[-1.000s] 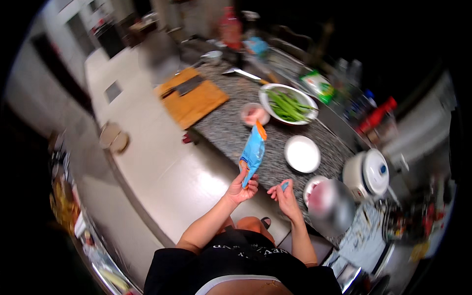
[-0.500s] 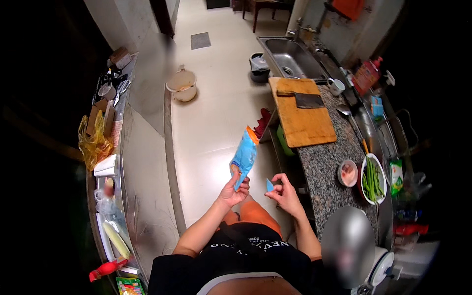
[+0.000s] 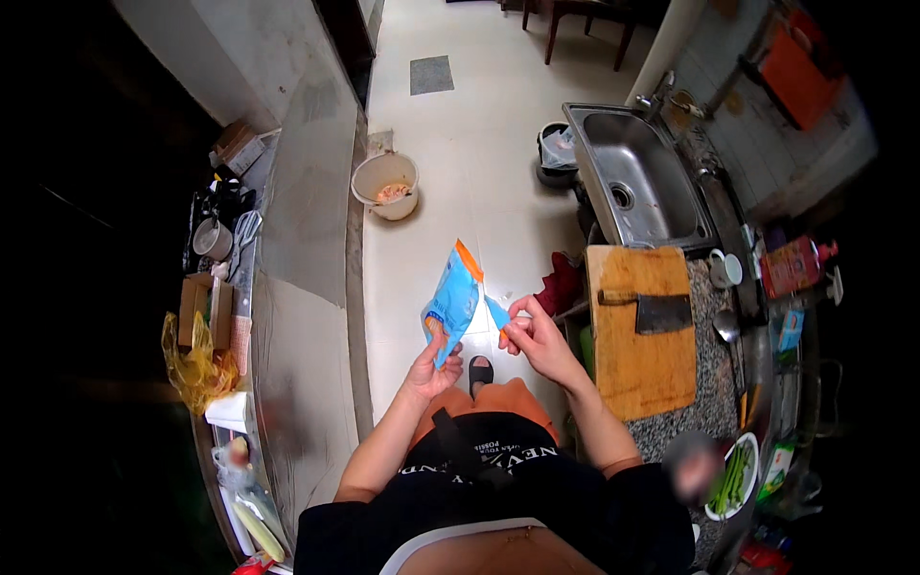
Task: The person slices raw meat on a cutting board using a cleaver, then cleans the cleaver and board in a sink before seasoning the meat with powder from bags.
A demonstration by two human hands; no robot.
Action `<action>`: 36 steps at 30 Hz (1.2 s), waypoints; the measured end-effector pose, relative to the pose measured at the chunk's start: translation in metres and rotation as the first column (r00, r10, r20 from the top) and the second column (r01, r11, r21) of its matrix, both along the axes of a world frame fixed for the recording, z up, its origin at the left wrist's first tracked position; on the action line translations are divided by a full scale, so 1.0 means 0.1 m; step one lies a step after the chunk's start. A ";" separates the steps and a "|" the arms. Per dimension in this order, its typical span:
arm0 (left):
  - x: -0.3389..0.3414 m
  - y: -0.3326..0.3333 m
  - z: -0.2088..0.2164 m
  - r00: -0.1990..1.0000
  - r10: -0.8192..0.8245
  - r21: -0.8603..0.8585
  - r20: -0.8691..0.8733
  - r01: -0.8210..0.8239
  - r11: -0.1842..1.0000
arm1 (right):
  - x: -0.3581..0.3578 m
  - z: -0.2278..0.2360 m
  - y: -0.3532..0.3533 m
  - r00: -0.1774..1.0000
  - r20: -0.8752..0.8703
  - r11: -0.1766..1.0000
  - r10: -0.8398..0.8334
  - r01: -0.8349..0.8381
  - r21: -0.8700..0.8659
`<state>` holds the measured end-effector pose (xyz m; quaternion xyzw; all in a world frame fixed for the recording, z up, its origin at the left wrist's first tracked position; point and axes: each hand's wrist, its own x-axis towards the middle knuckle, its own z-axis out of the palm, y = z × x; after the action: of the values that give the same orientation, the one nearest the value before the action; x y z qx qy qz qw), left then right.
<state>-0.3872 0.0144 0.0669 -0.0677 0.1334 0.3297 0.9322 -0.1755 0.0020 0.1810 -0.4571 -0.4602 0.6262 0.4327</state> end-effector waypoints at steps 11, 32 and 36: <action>0.43 2.20 -0.15 0.971 -0.167 0.135 -0.174 0.191 0.972 | 0.41 -0.13 2.12 0.981 -0.183 0.969 -0.068 0.021 -0.245; 1.41 6.35 -0.88 0.664 -0.305 -0.094 -0.683 0.334 0.938 | 2.29 -1.58 6.37 0.607 -0.161 0.592 -0.778 0.622 -0.513; 1.07 6.47 -1.52 0.432 -0.240 -0.204 -0.869 0.129 0.970 | 3.19 -2.28 7.14 0.366 -0.015 0.274 -0.930 0.667 -0.692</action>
<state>-0.2800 0.6618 -0.0849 0.0794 0.6237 0.2048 0.7501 0.1438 0.7163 -0.0469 -0.5870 0.1680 0.4950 0.6182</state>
